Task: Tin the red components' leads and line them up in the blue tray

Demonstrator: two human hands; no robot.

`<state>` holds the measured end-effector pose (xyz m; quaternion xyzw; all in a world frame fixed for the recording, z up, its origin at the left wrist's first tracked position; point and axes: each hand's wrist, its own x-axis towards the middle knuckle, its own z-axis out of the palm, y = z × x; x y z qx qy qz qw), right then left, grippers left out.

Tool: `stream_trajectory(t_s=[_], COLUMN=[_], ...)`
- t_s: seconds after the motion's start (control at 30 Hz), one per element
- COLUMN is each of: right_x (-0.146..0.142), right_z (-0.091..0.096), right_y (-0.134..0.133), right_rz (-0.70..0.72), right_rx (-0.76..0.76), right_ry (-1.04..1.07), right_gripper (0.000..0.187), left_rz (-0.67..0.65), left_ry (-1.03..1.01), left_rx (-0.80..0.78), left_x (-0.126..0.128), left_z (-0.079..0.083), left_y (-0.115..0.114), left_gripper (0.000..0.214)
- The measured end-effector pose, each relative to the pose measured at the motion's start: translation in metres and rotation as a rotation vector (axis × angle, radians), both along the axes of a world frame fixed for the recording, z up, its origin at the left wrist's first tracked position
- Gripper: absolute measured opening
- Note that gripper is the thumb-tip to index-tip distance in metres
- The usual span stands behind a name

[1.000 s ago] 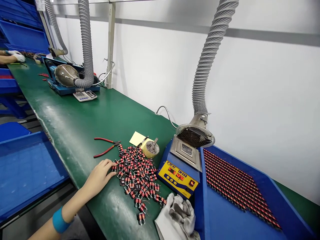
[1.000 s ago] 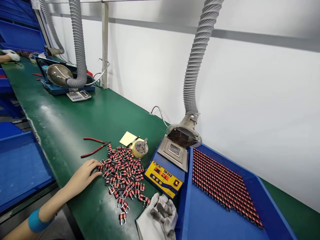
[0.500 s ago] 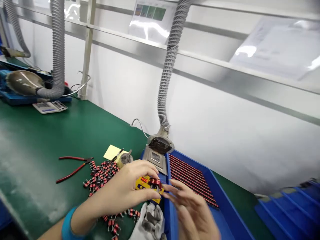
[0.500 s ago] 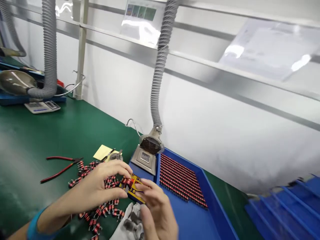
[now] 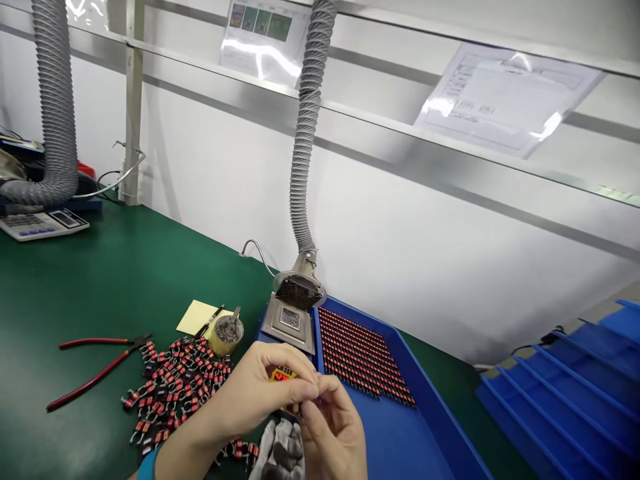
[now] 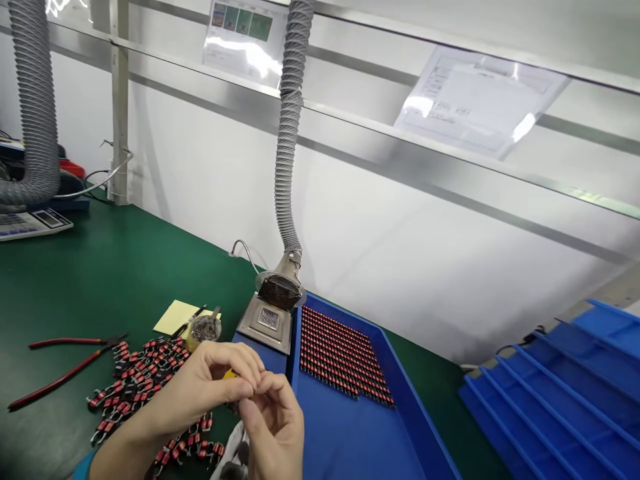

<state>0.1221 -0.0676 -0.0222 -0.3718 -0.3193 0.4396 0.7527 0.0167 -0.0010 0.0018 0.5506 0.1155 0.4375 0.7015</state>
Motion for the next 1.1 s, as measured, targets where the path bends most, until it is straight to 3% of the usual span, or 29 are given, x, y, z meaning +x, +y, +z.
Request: stream_trajectory(t_s=[0.17,0.33,0.37,0.47,0.53,0.7,0.8,0.9,1.1], right_x=[-0.001,0.004,0.005,0.009,0.015,0.04,0.047,0.042,0.045], right_z=[-0.002,-0.002,-0.005,-0.014,-0.019,-0.015,-0.007,0.0,0.011], right_y=[0.003,0.0,0.001,0.004,0.006,0.003,-0.003,-0.004,-0.002], right_rz=[0.116,0.168,0.154,0.114,0.105,-0.041,0.107,0.189,0.026], right_rx=[0.0,-0.013,-0.018,-0.011,0.028,0.141,0.037,-0.009,0.05], right_ry=[0.085,0.196,0.206,0.177,0.104,-0.149,-0.303,-0.318,-0.05], right_gripper=[0.021,0.023,0.023,0.021,0.021,0.02,0.03,0.025,0.028], left_rz=[0.226,0.433,0.393,0.102,0.001,-0.154,-0.277,-0.316,-0.267], left_ry=[-0.141,-0.298,-0.241,0.086,0.196,0.092,0.098,0.151,0.323], left_rx=[-0.268,-0.271,-0.224,-0.05,-0.005,-0.112,-0.171,-0.168,-0.082], left_x=[0.01,0.001,0.0,0.0,0.002,0.002,0.0,0.0,-0.006], left_z=[-0.006,-0.008,-0.009,-0.015,-0.016,-0.008,-0.007,-0.007,0.001], left_y=[-0.009,-0.004,-0.003,-0.006,-0.011,-0.017,-0.015,-0.015,-0.016], left_gripper=[0.03,0.025,0.023,0.05,0.053,0.058,0.064,0.071,0.077])
